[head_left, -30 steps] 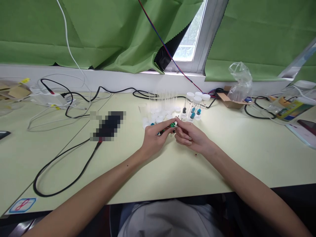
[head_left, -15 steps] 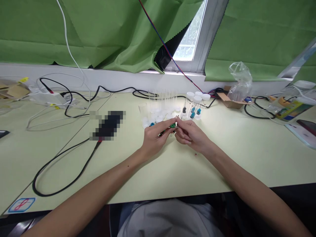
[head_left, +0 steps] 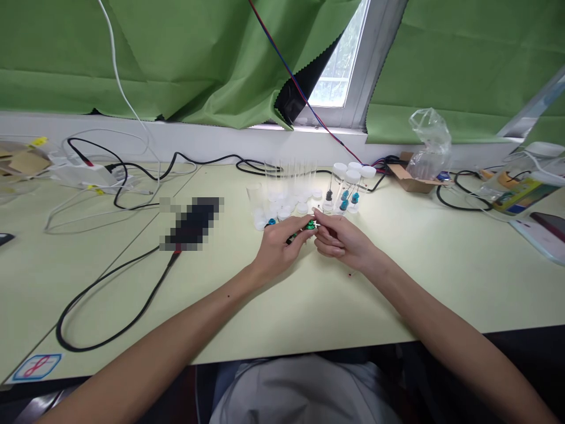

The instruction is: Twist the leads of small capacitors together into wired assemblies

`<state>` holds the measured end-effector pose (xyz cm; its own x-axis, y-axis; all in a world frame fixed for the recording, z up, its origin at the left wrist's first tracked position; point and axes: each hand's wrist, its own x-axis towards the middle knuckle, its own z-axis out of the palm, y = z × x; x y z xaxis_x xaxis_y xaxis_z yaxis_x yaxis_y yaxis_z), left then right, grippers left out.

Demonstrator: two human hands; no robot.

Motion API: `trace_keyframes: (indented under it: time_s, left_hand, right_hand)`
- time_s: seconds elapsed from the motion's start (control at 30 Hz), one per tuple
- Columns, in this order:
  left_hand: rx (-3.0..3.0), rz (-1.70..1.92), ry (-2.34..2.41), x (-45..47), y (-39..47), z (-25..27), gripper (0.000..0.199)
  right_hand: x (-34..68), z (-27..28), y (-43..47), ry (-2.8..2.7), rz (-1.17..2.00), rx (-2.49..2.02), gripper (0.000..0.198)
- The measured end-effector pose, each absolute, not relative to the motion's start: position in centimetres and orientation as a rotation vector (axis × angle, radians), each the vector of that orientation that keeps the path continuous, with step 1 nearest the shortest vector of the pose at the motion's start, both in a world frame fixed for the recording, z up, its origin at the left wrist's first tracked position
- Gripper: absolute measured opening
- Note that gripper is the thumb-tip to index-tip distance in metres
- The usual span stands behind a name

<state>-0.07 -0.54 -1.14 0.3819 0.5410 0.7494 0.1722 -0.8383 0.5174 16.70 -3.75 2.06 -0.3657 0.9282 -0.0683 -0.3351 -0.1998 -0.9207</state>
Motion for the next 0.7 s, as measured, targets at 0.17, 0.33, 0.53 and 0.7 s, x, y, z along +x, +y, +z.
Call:
trace_keyframes:
  time_s: [0.17, 0.33, 0.53, 0.7]
  left_hand:
    - [2.241, 1.365, 0.669, 0.0, -0.7, -1.0, 0.022]
    - [2.218, 1.299, 0.711, 0.0, -0.9, -0.8, 0.021]
    - [2.296, 1.291, 0.733, 0.0, -0.7, -0.9, 0.02]
    - [2.347, 1.265, 0.739, 0.0, -0.5, -1.1, 0.02]
  right_hand:
    - [16.9, 2.0, -3.7, -1.096, 1.705, -0.872, 0.057]
    - [16.8, 1.8, -3.6, -1.073, 1.69, -0.892, 0.055]
    - [16.8, 1.4, -3.2, -1.065, 1.681, -0.934, 0.052]
    - [16.9, 0.9, -2.9, -1.082, 1.65, -0.982, 0.052]
